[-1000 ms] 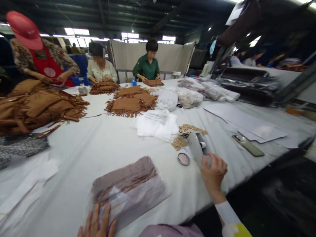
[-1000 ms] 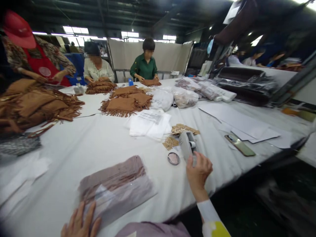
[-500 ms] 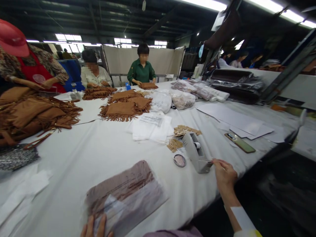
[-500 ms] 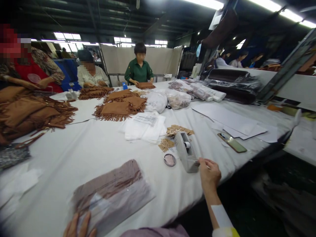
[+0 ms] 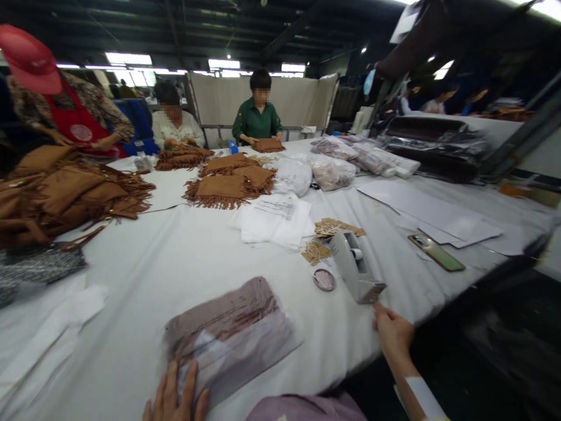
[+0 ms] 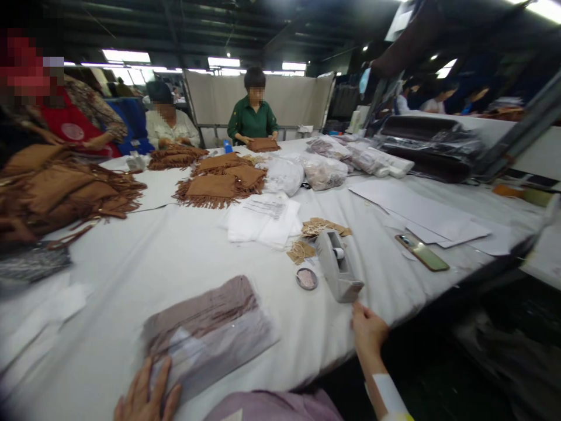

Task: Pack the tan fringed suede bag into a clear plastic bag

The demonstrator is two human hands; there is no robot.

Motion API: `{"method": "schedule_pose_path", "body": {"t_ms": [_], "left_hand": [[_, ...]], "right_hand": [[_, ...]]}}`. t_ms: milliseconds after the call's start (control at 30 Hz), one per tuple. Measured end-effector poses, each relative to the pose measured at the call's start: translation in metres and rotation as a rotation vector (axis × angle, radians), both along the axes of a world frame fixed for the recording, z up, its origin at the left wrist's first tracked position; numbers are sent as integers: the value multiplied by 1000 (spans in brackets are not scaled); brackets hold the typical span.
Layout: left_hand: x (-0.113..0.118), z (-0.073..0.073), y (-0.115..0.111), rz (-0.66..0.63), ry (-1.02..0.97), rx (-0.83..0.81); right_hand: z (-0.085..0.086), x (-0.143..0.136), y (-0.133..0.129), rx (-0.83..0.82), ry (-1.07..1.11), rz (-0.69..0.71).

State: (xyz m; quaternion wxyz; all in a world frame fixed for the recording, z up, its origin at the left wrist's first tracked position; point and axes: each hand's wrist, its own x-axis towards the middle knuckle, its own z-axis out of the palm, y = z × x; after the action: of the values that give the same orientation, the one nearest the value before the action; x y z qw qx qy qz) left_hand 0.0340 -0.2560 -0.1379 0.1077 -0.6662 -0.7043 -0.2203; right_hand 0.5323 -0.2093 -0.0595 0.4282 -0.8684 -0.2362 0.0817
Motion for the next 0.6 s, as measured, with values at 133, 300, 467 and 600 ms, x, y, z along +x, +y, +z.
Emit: {"method": "schedule_pose_path", "body": {"t_ms": [133, 300, 467, 600], "left_hand": [[-2, 16, -1, -57, 100, -63], [-2, 29, 2, -12, 93, -139], [-3, 20, 3, 0, -7, -63], [-3, 18, 3, 9, -102, -25]], "right_hand": [[2, -50, 18, -28, 16, 297], [39, -188, 63, 41, 46, 1249], [76, -310, 84, 29, -218, 2012], [79, -366, 93, -190, -657, 2201]]}}
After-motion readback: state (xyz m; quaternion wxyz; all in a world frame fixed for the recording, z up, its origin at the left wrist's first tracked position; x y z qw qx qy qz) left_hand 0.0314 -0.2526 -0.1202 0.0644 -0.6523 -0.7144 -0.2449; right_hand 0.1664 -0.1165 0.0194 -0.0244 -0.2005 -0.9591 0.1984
